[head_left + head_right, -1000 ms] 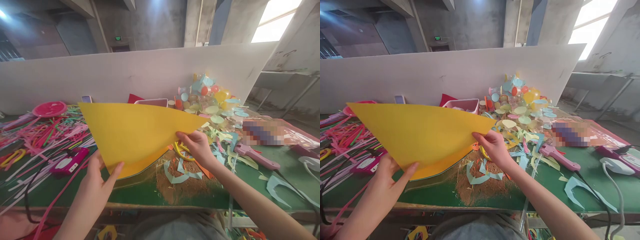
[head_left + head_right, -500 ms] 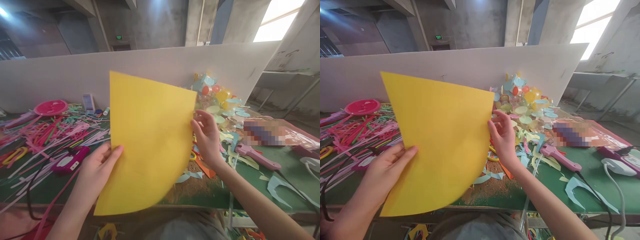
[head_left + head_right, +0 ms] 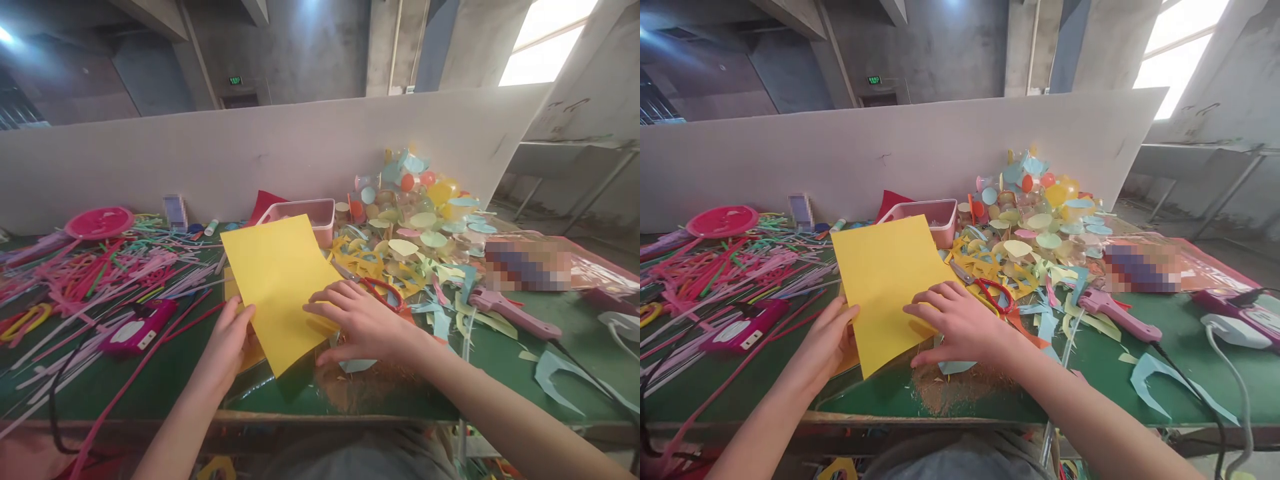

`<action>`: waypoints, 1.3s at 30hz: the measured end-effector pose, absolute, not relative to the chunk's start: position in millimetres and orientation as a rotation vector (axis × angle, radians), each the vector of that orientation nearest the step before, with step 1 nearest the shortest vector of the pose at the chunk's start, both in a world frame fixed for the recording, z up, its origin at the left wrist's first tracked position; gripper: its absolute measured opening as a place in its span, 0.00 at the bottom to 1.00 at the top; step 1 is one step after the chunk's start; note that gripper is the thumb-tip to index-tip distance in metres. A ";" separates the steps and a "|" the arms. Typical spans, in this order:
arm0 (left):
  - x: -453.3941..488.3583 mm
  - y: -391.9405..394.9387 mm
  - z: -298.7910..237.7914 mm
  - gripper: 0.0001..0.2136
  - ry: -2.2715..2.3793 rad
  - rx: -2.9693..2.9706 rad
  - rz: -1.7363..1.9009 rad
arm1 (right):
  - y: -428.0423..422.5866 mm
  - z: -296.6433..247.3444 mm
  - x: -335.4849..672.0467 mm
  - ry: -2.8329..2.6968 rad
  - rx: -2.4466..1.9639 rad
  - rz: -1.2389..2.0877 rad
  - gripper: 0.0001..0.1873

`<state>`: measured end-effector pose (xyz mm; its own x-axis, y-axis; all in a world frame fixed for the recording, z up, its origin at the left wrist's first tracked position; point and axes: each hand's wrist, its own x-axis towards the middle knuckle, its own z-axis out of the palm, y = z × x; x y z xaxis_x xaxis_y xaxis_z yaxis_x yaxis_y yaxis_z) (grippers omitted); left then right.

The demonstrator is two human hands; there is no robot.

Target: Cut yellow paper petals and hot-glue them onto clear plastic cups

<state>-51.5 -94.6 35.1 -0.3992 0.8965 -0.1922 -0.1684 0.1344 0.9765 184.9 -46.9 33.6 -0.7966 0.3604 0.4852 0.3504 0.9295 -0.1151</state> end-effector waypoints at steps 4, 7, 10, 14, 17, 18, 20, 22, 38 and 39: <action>-43.3 -99.7 35.5 0.16 1.372 0.741 1.368 | -44.4 29.6 182.5 -2.567 -0.485 -0.079 0.18; -42.3 -99.5 35.6 0.17 1.269 0.749 1.379 | -44.3 30.9 183.9 -2.497 -0.543 0.012 0.15; -40.8 -95.1 37.5 0.20 1.176 0.701 1.398 | -46.8 35.2 184.6 -2.383 -0.627 0.282 0.14; -37.7 -85.6 37.8 0.22 1.114 0.610 1.403 | -48.3 42.5 184.3 -2.214 -0.904 0.708 0.18; -34.5 -79.8 36.5 0.19 1.110 0.549 1.446 | -45.2 44.8 184.6 -2.119 -1.141 0.824 0.20; -33.3 -78.7 36.4 0.18 1.116 0.528 1.463 | -43.5 44.6 184.9 -2.095 -1.224 0.800 0.20; -30.7 -77.6 37.0 0.16 1.121 0.511 1.471 | -39.4 42.6 186.0 -2.054 -1.367 0.706 0.19; -27.6 -77.4 38.2 0.16 1.117 0.538 1.466 | -33.8 38.9 187.6 -2.025 -1.446 0.608 0.17; 4.3 -73.3 30.5 0.23 1.061 0.715 1.530 | -19.3 37.0 197.1 -2.070 -1.366 0.639 0.12; 6.3 -74.3 30.5 0.23 1.061 0.725 1.544 | -21.3 38.6 197.0 -2.053 -1.343 0.674 0.11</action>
